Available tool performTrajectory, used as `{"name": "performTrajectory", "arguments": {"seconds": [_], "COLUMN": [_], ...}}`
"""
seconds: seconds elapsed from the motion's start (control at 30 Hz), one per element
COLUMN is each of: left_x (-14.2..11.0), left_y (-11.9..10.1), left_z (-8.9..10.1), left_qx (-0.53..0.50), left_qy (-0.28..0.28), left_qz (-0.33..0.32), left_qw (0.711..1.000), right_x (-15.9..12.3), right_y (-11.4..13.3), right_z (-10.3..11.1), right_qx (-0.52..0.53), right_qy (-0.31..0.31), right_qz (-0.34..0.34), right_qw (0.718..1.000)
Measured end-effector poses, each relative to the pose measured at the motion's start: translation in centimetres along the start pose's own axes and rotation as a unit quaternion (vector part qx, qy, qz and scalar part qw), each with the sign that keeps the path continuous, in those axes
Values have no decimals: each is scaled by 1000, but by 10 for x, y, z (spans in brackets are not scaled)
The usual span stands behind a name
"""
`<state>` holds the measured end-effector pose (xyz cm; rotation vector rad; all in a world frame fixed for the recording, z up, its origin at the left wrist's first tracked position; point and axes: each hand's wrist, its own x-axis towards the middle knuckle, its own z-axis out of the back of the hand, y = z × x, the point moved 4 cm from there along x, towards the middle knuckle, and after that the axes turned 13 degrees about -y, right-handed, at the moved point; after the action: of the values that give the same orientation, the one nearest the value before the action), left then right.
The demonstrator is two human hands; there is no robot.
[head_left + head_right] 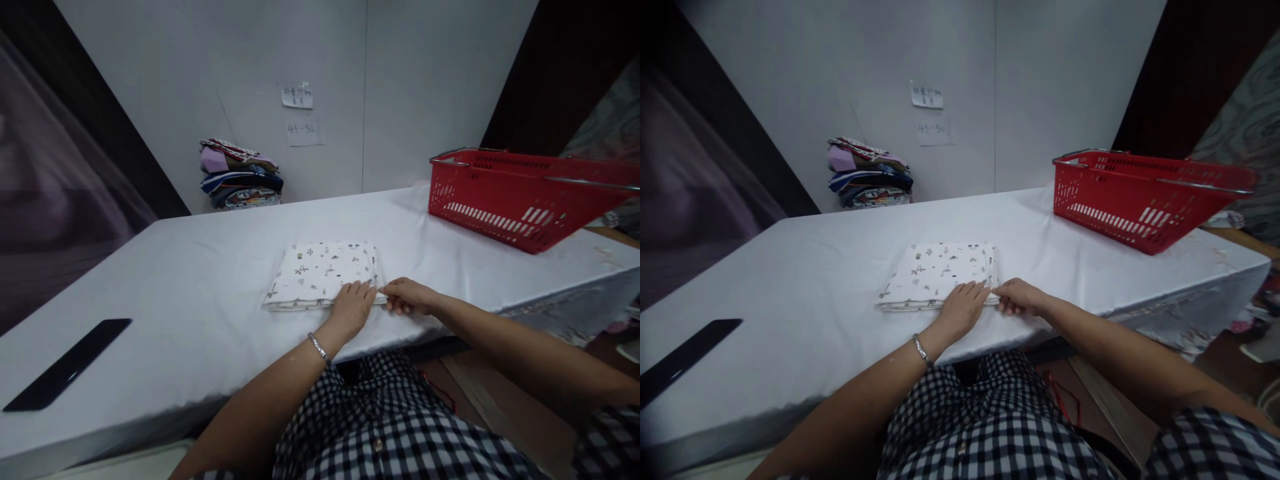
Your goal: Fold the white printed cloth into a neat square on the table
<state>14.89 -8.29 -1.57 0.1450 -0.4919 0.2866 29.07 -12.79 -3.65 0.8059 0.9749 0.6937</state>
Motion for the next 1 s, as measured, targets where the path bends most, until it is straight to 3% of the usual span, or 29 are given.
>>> {"name": "performTrajectory", "arguments": {"seconds": [0.1,0.17,0.3,0.37,0.47,0.57,0.63,0.7,0.77,0.83,0.9,1.0], "left_x": [0,-9,-55,-80,-98,-98,-92,-82,-70,-57,-51,-55], "left_y": [25,60,137,159,166,162,159,158,156,155,156,159], "left_z": [17,30,41,36,29,28,32,37,41,41,34,19], "left_qx": [-50,-29,48,27,5,2,10,34,62,76,69,38], "left_qy": [-5,-14,50,88,81,73,85,97,91,71,65,83], "left_qz": [43,119,299,361,382,380,383,383,368,342,328,336], "left_qw": [998,992,952,928,920,922,920,918,923,934,940,937], "right_x": [1,1,1,2,2,-4,-11,-24,-32,-29,-12,24], "right_y": [-1,-2,-3,-3,0,11,29,52,69,79,79,65], "right_z": [1,2,0,-2,0,7,11,5,-12,-31,-44,-44], "right_qx": [17,22,18,14,-24,-149,-253,-307,-300,-289,-320,-390], "right_qy": [4,4,10,16,19,-13,-108,-206,-226,-183,-142,-119], "right_qz": [-1,-9,-10,-4,3,61,169,309,432,500,481,346], "right_qw": [1000,1000,1000,1000,1000,987,946,876,820,796,804,845]}}
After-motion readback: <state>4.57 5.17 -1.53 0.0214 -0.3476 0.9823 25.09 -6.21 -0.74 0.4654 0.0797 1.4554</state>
